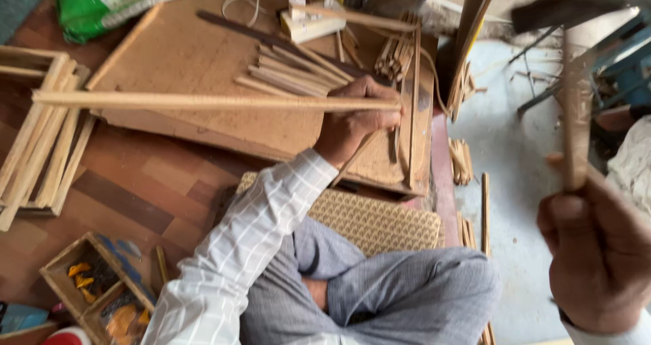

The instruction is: The person sits on a mat and assembles thin wooden sticks into rectangular frames. They hold two sticks together, tap the joint with a hammer, and place the completed frame aside. The process repeats with new sticks throughout the clip.

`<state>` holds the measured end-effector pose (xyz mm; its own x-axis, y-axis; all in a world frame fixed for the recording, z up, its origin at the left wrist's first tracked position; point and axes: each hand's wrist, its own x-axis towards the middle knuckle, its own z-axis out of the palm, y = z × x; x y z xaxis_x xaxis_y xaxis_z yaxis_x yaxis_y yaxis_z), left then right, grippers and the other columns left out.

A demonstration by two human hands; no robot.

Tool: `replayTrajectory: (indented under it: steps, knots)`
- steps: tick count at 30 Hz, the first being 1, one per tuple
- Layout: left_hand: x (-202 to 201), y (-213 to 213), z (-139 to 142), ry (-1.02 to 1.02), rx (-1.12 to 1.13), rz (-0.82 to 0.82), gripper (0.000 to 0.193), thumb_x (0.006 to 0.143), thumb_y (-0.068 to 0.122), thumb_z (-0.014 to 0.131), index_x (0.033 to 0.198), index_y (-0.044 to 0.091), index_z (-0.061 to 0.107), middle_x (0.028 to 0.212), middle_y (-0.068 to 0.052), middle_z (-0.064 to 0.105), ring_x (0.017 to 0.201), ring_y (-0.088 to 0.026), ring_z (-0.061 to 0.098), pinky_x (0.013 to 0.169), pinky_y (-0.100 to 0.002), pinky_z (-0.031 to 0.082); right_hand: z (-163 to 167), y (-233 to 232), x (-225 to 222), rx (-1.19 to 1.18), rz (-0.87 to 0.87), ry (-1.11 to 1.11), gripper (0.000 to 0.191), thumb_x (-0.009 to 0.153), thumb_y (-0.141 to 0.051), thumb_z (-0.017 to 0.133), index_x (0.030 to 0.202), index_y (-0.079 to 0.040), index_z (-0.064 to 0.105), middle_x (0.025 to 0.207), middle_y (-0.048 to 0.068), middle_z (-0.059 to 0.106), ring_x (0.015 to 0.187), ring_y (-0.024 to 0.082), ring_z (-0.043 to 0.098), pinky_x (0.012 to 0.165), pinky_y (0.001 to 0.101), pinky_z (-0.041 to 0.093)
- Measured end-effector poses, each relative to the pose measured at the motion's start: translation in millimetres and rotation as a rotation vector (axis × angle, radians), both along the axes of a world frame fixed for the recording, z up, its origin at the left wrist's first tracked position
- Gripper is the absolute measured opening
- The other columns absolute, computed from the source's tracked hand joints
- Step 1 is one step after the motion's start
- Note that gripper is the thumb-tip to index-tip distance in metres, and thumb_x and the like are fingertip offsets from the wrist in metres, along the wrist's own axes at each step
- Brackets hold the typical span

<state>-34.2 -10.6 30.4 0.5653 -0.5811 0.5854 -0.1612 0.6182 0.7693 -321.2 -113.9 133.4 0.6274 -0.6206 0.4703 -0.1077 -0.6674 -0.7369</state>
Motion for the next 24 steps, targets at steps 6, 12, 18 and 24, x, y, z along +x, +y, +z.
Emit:
replayTrajectory:
  steps: [6, 12, 18, 24]
  knots:
    - [-2, -1, -4, -0.018, 0.0, -0.006, 0.015, 0.089, 0.016, 0.076, 0.095, 0.003, 0.07, 0.095, -0.01, 0.074, 0.088, -0.015, 0.07, 0.081, -0.03, 0.06, -12, -15, -6, -0.187, 0.106, 0.233, 0.022, 0.101, -0.004, 0.064, 0.118, 0.009, 0.067, 0.095, 0.007, 0.069, 0.072, 0.014, 0.061, 0.065, 0.026, 0.052]
    - [-2, -5, -5, 0.091, -0.007, -0.049, 0.016, 0.085, 0.017, 0.075, 0.092, 0.005, 0.068, 0.088, -0.005, 0.074, 0.074, -0.012, 0.072, 0.069, -0.03, 0.064, -22, -11, -4, -0.091, 0.137, 0.126, 0.029, 0.097, -0.002, 0.068, 0.124, 0.007, 0.068, 0.086, 0.005, 0.069, 0.067, 0.011, 0.062, 0.062, 0.022, 0.049]
    - [-2, 0, -4, 0.084, -0.07, -0.136, 0.013, 0.09, 0.012, 0.076, 0.095, 0.004, 0.068, 0.094, -0.008, 0.074, 0.082, -0.013, 0.069, 0.077, -0.03, 0.06, -20, -11, -3, -0.162, 0.075, 0.107, 0.013, 0.103, 0.001, 0.059, 0.114, 0.002, 0.066, 0.087, 0.005, 0.064, 0.076, 0.009, 0.058, 0.071, 0.0203, 0.047]
    - [-3, 2, -2, 0.086, -0.019, -0.076, 0.014, 0.085, 0.013, 0.076, 0.095, 0.004, 0.071, 0.094, -0.009, 0.076, 0.085, -0.015, 0.073, 0.079, -0.029, 0.062, -10, 4, 5, -0.051, 0.024, 0.159, 0.031, 0.104, -0.006, 0.058, 0.132, 0.003, 0.068, 0.074, 0.004, 0.063, 0.063, 0.009, 0.054, 0.058, 0.0226, 0.045]
